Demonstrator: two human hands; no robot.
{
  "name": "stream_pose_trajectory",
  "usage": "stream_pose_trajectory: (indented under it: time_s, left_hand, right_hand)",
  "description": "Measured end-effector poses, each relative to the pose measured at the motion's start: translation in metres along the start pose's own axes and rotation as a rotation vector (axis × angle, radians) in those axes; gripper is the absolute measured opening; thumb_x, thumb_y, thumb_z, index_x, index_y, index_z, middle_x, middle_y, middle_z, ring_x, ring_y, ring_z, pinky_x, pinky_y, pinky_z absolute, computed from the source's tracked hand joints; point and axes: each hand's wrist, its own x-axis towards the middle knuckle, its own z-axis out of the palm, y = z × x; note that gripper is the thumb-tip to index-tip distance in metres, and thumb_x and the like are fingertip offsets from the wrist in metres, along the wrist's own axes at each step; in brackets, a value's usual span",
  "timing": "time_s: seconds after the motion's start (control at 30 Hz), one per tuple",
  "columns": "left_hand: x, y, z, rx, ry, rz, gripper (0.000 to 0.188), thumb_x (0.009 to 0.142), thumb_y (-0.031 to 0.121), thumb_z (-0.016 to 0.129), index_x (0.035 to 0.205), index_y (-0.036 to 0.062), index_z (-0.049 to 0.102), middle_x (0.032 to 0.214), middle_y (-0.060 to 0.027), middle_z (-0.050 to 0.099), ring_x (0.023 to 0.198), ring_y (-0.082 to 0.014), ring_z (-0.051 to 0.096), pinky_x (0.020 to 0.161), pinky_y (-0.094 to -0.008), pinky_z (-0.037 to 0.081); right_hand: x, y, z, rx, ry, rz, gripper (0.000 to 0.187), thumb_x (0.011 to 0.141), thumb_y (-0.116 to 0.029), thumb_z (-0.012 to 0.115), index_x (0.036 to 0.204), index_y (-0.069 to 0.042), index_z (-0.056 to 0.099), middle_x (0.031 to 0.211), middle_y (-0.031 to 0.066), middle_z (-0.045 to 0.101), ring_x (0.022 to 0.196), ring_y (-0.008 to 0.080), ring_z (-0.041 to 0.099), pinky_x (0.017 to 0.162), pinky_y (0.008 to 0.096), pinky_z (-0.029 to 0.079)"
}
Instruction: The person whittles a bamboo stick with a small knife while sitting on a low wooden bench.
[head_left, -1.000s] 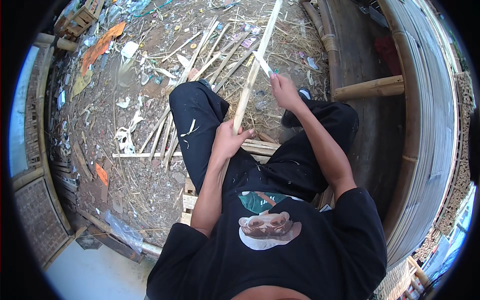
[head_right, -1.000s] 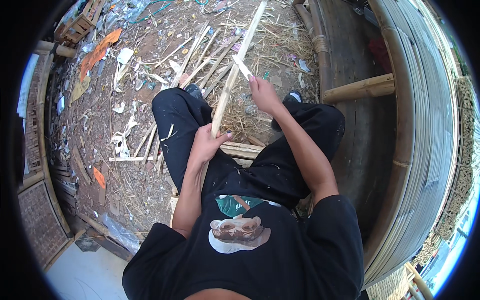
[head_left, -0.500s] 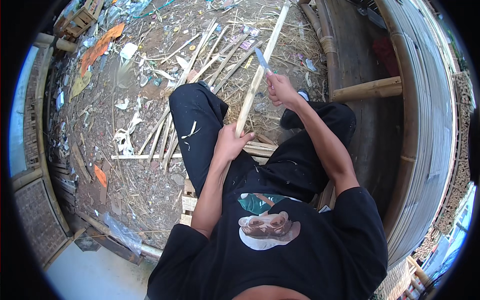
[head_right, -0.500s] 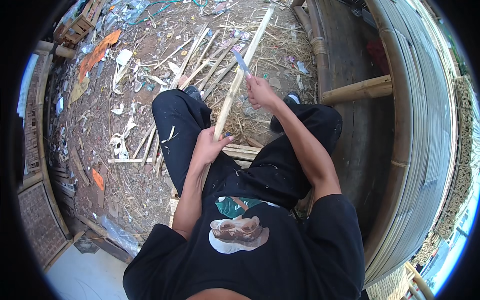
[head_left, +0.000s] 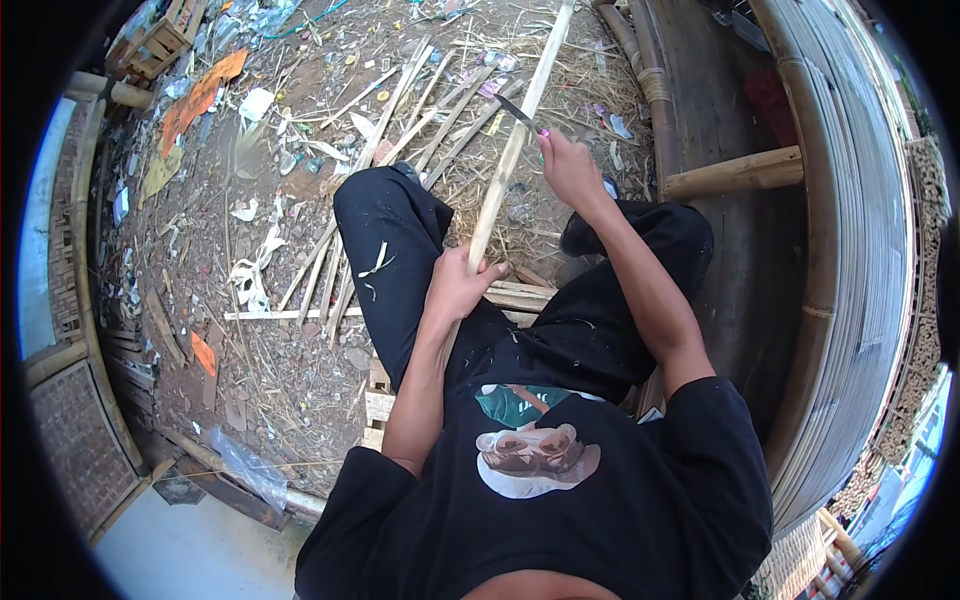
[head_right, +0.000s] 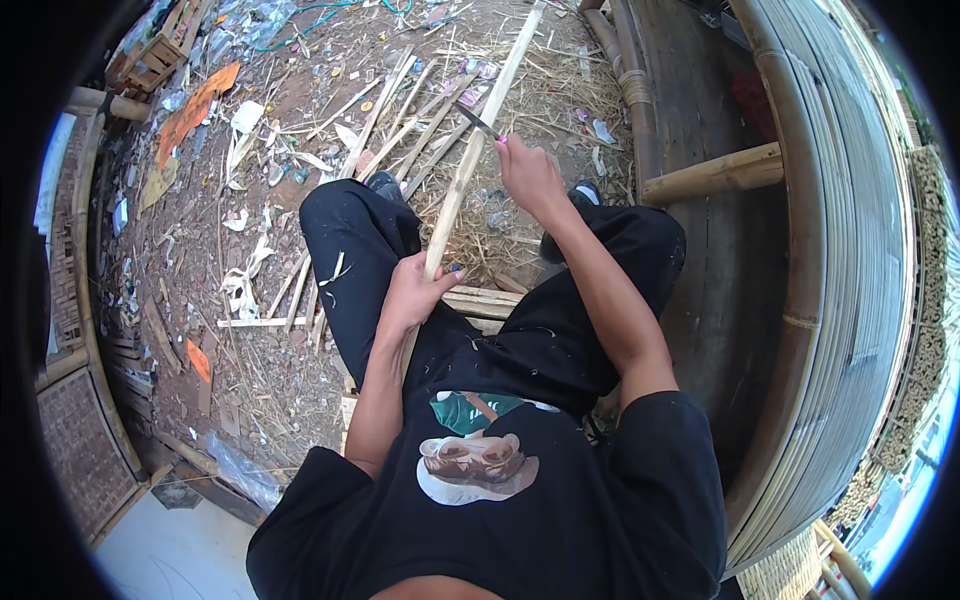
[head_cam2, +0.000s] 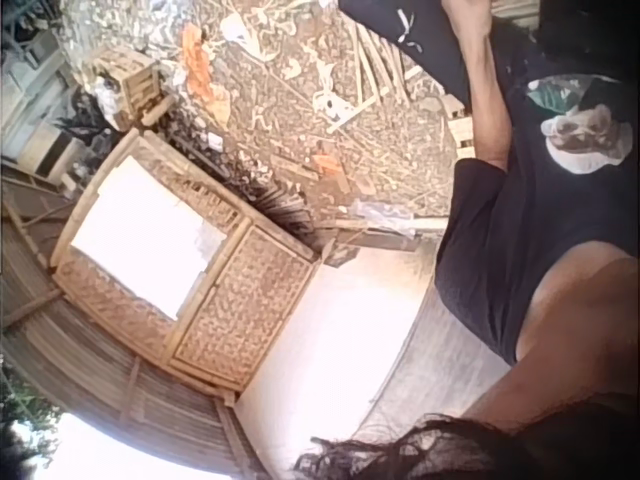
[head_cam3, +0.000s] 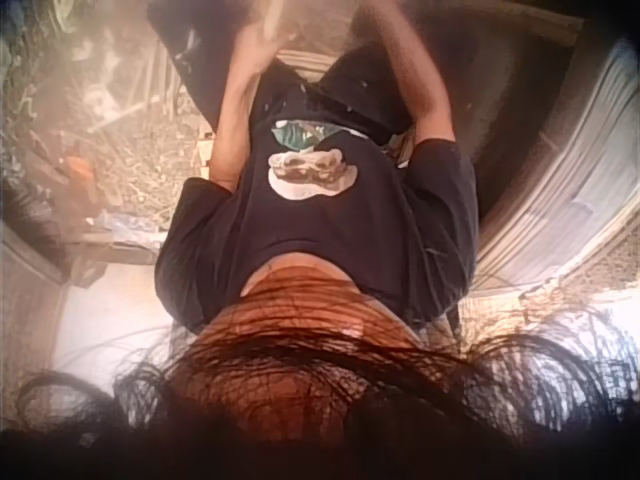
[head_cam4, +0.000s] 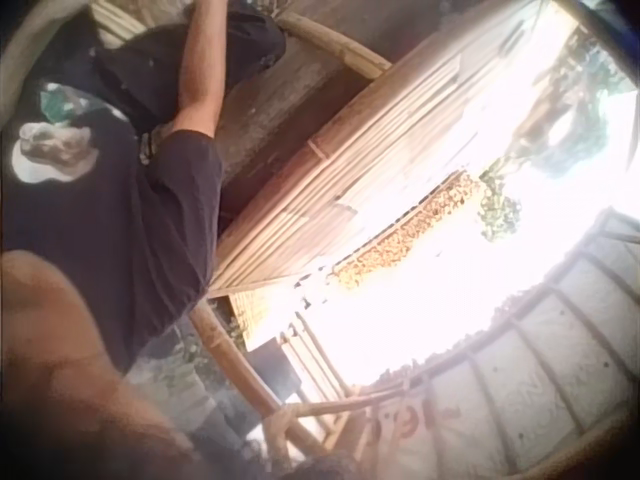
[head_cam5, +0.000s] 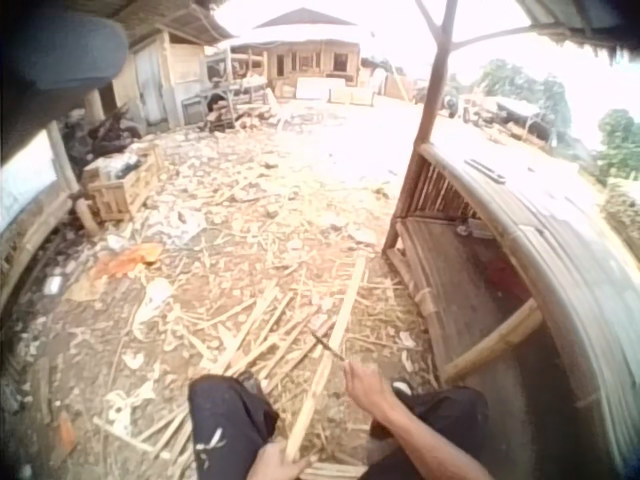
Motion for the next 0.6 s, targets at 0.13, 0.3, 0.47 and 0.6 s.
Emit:
stream_pose_trajectory:
  time_s: [0.13, 0.3, 0.47, 0.6]
  left_hand:
    - [0.001, -0.001, 0.002, 0.002, 0.021, 0.067, 0.031, 0.078, 0.017, 0.075, 0.067, 0.0066, 0.047, 0.056, 0.0039, 0.046, 0.051, -0.0037, 0.040, 0.045, -0.0242, 0.033]
    - [0.000, -0.002, 0.000, 0.018, 0.034, 0.001, 0.032, 0.073, 0.018, 0.077, 0.065, 0.0032, 0.049, 0.054, -0.0026, 0.051, 0.050, -0.0095, 0.045, 0.048, -0.0300, 0.039]
    - [0.007, -0.008, -0.002, -0.057, 0.055, -0.001, 0.029, 0.076, 0.012, 0.076, 0.067, 0.0055, 0.049, 0.058, 0.0050, 0.045, 0.052, -0.0037, 0.038, 0.046, -0.0238, 0.032]
    - [0.007, -0.012, -0.003, -0.058, 0.063, 0.054, 0.030, 0.075, 0.012, 0.077, 0.067, 0.0056, 0.048, 0.058, 0.0052, 0.045, 0.052, -0.0037, 0.038, 0.046, -0.0237, 0.032]
  right_hand:
    - [0.008, 0.014, 0.015, 0.266, -0.066, 0.007, 0.039, 0.100, -0.037, 0.040, 0.083, -0.002, 0.048, 0.052, 0.0149, 0.050, 0.042, 0.0331, 0.048, 0.042, 0.0396, 0.039]
    - [0.008, -0.014, -0.009, 0.901, -0.557, 0.572, 0.041, 0.100, -0.045, 0.036, 0.079, -0.010, 0.039, 0.052, -0.0024, 0.032, 0.037, 0.0100, 0.028, 0.034, 0.0270, 0.023]
    - [-0.037, -0.019, -0.013, 0.943, -0.608, 0.643, 0.040, 0.101, -0.045, 0.033, 0.079, -0.012, 0.037, 0.054, -0.0058, 0.026, 0.039, 0.0047, 0.024, 0.034, 0.0237, 0.020]
    - [-0.027, 0.011, 0.014, 0.623, -0.355, 0.265, 0.037, 0.100, -0.039, 0.038, 0.086, -0.005, 0.045, 0.053, 0.0088, 0.044, 0.039, 0.0238, 0.038, 0.038, 0.0343, 0.034]
